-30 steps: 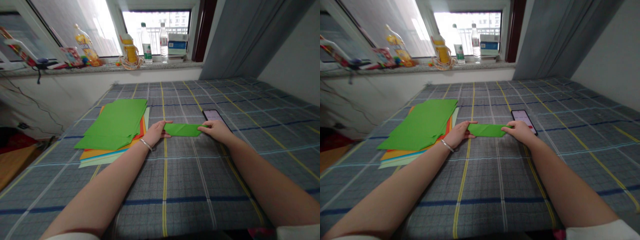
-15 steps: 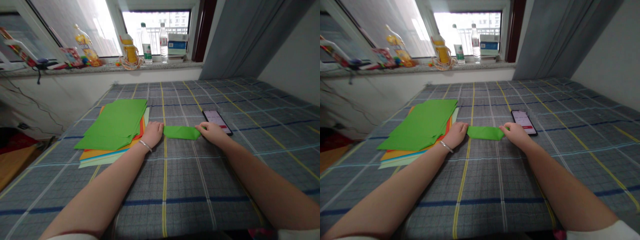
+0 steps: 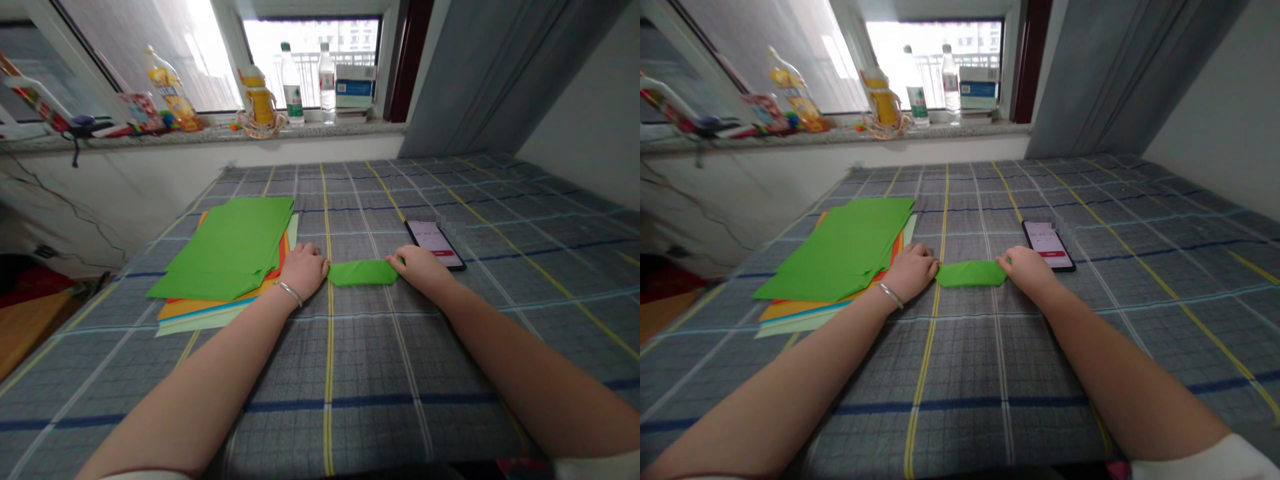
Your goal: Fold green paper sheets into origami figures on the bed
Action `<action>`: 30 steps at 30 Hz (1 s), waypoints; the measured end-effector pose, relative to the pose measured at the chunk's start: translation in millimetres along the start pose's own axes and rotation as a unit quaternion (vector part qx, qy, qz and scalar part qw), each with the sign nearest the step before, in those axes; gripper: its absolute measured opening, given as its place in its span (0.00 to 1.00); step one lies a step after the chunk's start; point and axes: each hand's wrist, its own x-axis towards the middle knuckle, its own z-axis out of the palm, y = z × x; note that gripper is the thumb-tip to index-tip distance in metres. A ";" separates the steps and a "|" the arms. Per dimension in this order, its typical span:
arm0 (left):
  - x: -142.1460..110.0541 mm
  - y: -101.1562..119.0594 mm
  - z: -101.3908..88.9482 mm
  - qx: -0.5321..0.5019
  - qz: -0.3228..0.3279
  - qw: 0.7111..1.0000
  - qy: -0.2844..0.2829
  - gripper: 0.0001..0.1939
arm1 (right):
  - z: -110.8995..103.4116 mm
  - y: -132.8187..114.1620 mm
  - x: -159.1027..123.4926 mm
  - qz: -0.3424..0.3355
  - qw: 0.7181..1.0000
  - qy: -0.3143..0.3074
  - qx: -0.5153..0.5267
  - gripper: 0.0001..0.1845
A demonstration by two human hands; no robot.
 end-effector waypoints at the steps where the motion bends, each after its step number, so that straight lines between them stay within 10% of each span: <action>1: -0.5 1.3 -0.4 0.004 -0.006 1.000 0.001 0.21 | 0.2 -1.0 -0.4 0.008 1.000 -0.001 -0.002 0.17; 8: -4.0 7.5 -3.0 0.015 -0.026 1.000 0.006 0.19 | 3.9 -2.9 -3.1 0.025 1.000 -0.012 -0.013 0.09; 15: -5.1 8.5 -2.0 0.036 -0.022 0.999 0.017 0.19 | 3.6 -7.0 -2.7 -0.136 0.987 0.084 0.023 0.07; 23: -3.9 9.5 -2.9 0.026 -0.027 0.998 0.047 0.11 | 11.6 -15.0 -1.7 -0.205 0.971 0.034 0.120 0.10; 30: -5.3 29.8 -3.4 -0.059 0.096 0.990 0.084 0.15 | 15.7 -13.2 1.2 -0.193 0.975 0.030 0.108 0.13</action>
